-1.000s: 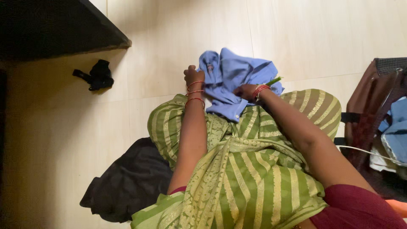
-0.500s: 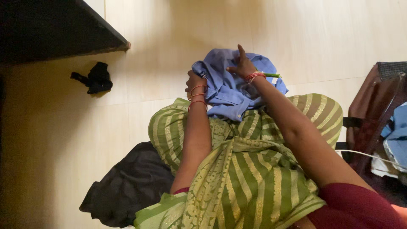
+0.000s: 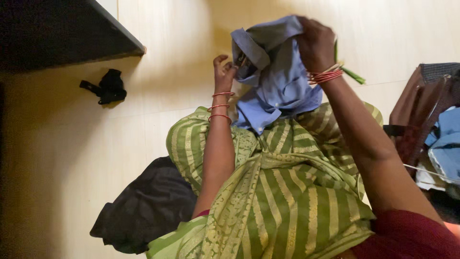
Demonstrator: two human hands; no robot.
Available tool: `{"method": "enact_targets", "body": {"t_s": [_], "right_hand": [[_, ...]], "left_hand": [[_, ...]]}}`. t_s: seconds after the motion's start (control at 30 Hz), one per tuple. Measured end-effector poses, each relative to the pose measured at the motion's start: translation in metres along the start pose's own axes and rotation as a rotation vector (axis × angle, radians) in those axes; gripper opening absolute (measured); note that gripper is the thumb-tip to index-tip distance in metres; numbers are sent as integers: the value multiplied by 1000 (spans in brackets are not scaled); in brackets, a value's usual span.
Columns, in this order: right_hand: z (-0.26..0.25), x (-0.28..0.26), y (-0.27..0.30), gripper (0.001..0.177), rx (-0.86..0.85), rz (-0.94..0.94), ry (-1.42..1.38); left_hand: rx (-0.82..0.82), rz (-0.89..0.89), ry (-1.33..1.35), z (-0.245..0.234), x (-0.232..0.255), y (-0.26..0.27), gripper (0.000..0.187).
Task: The person folds a blue shirt by first smoothing it on the floor, then folding the sleeves and the body of the shirt into a square, and finally placing it into a bag.
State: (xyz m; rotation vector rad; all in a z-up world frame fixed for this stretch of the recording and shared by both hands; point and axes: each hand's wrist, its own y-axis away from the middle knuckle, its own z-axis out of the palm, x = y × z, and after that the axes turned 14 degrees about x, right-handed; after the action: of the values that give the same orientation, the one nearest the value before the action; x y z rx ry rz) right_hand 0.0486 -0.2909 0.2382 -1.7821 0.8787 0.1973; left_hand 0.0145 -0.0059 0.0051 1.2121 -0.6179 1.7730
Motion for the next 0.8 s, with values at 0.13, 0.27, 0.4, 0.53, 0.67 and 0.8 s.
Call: {"method": "enact_targets", "body": {"t_s": [0.13,0.27,0.4,0.53,0.67,0.8], "right_hand": [[-66,-59,-42,27,57,54,-365],[-126,-90,-38,22,170,106,-602],[-166,-92,-32,19,321,148,-607],[-197,-69,-27,16,420,216,-516],[-213,-41,-8,14,427,321,-401],[-229,12,23,15,380,454,-258]], "left_hand": [[-556,361,-210,55,79,58,135],[-506,323,-562,83,77,99,86],[-268,536,-740,74,56,91,36],[425,738,-562,33,156,52,27],[64,667,-635,12,291,106,19],[-146,647,-837,7,355,152,15]]}}
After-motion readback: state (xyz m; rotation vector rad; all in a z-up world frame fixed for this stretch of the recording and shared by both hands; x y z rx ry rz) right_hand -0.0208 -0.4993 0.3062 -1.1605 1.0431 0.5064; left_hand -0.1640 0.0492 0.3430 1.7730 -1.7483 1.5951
